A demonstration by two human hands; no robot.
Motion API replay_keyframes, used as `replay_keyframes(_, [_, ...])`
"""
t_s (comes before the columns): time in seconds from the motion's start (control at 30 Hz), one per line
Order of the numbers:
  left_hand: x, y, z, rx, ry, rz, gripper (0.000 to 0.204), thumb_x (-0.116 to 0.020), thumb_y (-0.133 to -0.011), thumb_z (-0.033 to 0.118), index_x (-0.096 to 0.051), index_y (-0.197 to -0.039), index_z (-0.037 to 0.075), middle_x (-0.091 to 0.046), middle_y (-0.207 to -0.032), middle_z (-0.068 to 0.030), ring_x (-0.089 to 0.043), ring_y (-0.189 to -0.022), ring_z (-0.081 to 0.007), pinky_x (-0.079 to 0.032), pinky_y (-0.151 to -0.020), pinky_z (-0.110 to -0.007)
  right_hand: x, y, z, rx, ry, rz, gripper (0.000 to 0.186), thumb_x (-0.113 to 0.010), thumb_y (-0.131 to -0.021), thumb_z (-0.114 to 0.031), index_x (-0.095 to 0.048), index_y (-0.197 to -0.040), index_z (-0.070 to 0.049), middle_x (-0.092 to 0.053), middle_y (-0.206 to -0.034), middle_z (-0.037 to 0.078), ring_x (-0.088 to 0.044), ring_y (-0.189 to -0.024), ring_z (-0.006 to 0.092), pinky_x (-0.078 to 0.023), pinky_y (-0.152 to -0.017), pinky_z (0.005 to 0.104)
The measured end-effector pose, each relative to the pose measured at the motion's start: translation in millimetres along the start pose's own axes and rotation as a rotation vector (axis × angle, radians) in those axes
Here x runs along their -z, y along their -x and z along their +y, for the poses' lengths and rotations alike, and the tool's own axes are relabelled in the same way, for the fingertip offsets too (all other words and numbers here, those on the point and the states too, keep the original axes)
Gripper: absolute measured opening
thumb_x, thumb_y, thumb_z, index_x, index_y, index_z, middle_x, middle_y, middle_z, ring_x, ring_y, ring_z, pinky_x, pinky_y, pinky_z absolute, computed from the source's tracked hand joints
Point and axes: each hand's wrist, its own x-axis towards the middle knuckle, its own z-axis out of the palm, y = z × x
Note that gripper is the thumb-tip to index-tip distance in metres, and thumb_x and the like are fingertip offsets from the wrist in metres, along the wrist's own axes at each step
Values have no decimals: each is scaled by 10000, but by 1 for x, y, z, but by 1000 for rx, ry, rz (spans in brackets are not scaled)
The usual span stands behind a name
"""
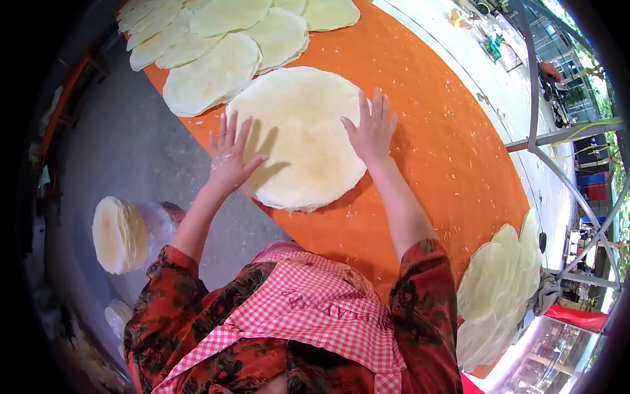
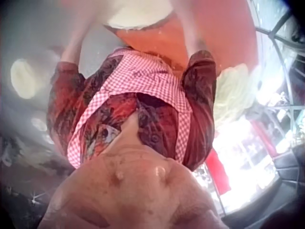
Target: The person peels thin dough sheets from a large overlapping arrangement on a table and stacks them into several distinct piles by hand.
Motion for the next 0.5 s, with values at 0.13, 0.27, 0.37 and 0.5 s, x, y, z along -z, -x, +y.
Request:
replay_keyframes(0.13, [-32, 15, 1, -67, -106, -226, 916, -574, -751, 682, -289, -1476, 202, -145, -1553, -164, -78, -1436, -382, -84, -1062, -677, -37, -1, 14, -14, 129, -275, 716, -522, -884, -530, -273, -1462, -189, -164, -1547, 141, -161, -1418, 350, -169, -1058, 659])
replay_keyframes(0.27, [-47, 11, 9, -98, -98, -346, 888, -592, -767, 640, -311, -1467, 172, -104, -1561, -173, -41, -1439, -391, -46, -1090, -648, -66, 24, 29, -206, 11, -510, 746, -480, -873, -575, -241, -1488, -228, -124, -1571, 88, -88, -1443, 311, -108, -1083, 659])
replay_keyframes(0.37, [-58, 22, -15, -132, 46, -250, 888, -641, -784, 552, -259, -1489, 172, -84, -1565, -177, -28, -1439, -395, -45, -1123, -582, -48, 6, 8, -204, -62, -616, 771, -510, -853, -562, -220, -1494, -246, -150, -1567, 87, -75, -1443, 329, -98, -1117, 610])
replay_keyframes(0.5, [-51, 10, 1, -99, -181, -348, 858, -577, -802, 583, -259, -1490, 180, -100, -1567, -160, -58, -1443, -371, -70, -1074, -665, -37, 13, 20, -234, -195, -309, 715, -588, -860, -465, -317, -1449, -164, -220, -1526, 174, -123, -1422, 383, -139, -1118, 582])
